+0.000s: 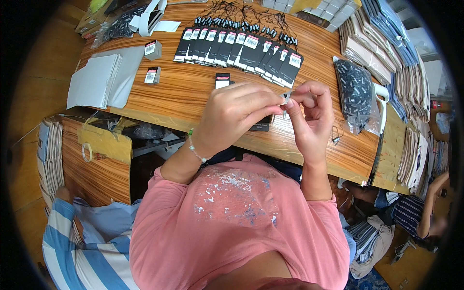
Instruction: The person threads plastic fasteners through brand tags and garment labels by hand.
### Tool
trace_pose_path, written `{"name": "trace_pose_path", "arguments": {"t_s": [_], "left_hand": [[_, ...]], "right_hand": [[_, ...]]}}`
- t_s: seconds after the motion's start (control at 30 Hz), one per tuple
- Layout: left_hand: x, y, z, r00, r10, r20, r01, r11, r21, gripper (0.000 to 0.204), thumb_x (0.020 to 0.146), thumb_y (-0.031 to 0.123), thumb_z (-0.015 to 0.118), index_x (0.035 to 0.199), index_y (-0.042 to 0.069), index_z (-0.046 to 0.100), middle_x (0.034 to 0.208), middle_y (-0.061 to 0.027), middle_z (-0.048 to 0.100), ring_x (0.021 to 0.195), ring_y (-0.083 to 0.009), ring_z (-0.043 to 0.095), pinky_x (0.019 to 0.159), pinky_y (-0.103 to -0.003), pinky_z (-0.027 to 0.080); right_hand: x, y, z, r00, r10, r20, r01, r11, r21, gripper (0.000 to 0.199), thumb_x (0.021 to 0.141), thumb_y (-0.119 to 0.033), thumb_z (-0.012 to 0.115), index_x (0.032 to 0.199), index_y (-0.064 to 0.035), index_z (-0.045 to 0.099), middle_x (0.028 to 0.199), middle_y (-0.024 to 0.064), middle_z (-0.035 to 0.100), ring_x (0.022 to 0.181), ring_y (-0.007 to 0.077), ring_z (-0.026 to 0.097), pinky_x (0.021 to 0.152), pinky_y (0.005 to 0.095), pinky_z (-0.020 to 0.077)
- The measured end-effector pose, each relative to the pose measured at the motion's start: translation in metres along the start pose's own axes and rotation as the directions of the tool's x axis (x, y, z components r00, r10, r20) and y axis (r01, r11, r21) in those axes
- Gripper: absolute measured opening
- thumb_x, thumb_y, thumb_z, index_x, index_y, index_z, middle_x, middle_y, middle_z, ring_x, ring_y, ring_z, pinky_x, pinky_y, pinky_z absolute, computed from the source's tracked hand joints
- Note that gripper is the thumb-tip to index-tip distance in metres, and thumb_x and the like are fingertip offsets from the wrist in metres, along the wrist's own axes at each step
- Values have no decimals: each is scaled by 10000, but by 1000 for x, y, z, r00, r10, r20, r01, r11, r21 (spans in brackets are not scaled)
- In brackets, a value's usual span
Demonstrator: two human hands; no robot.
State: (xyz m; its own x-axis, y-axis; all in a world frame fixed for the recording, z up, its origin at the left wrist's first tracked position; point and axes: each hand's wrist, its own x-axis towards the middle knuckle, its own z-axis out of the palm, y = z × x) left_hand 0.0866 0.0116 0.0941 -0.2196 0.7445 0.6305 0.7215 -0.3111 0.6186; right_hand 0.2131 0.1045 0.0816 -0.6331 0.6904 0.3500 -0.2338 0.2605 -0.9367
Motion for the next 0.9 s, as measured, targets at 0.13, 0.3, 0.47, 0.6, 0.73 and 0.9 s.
{"name": "trace_pose_path", "arguments": {"t_s": [0.13,0.3,0.47,0.6,0.73,0.9], "left_hand": [[-1,-5,0,997,80,-5,-79,993,86,150,635,69,665,776,36,628,757,-56,618,686,-199,590,595,-270,461],[4,-13,-3,956,291,43,-288,898,332,125,622,115,613,746,103,628,784,2,600,766,-162,570,676,-298,445],[1,-19,0,908,392,149,-420,843,338,138,598,136,606,734,130,626,775,25,595,767,-154,562,715,-323,426],[-1,-29,3,908,391,152,-418,876,241,107,630,135,598,735,123,615,773,16,590,764,-154,559,698,-314,425],[0,-43,5,951,294,95,-304,944,125,73,680,131,602,746,105,613,784,1,589,764,-157,555,694,-299,425],[3,-60,11,989,148,20,-146,986,-77,112,667,58,637,777,71,620,766,-40,600,754,-203,561,696,-313,429]], "right_hand": [[4,-7,0,982,171,80,-182,972,151,191,816,8,508,1002,38,480,800,54,563,737,94,544,668,204,432],[12,-2,-12,938,261,227,-315,916,248,136,850,-64,489,919,43,536,823,64,588,744,98,548,692,218,434],[12,6,-13,925,292,244,-283,957,-72,101,847,-82,492,815,13,499,745,46,562,696,127,537,657,242,417],[16,11,-11,992,-70,109,116,857,-502,78,835,-67,483,806,5,471,784,79,531,689,161,500,646,263,398],[18,6,-14,997,-34,68,35,999,-16,70,871,-65,428,828,-9,436,838,87,521,679,105,449,637,222,387],[19,-4,-8,991,-67,117,42,978,206,89,895,-101,405,861,-19,406,800,99,543,635,83,449,606,194,398]]}}
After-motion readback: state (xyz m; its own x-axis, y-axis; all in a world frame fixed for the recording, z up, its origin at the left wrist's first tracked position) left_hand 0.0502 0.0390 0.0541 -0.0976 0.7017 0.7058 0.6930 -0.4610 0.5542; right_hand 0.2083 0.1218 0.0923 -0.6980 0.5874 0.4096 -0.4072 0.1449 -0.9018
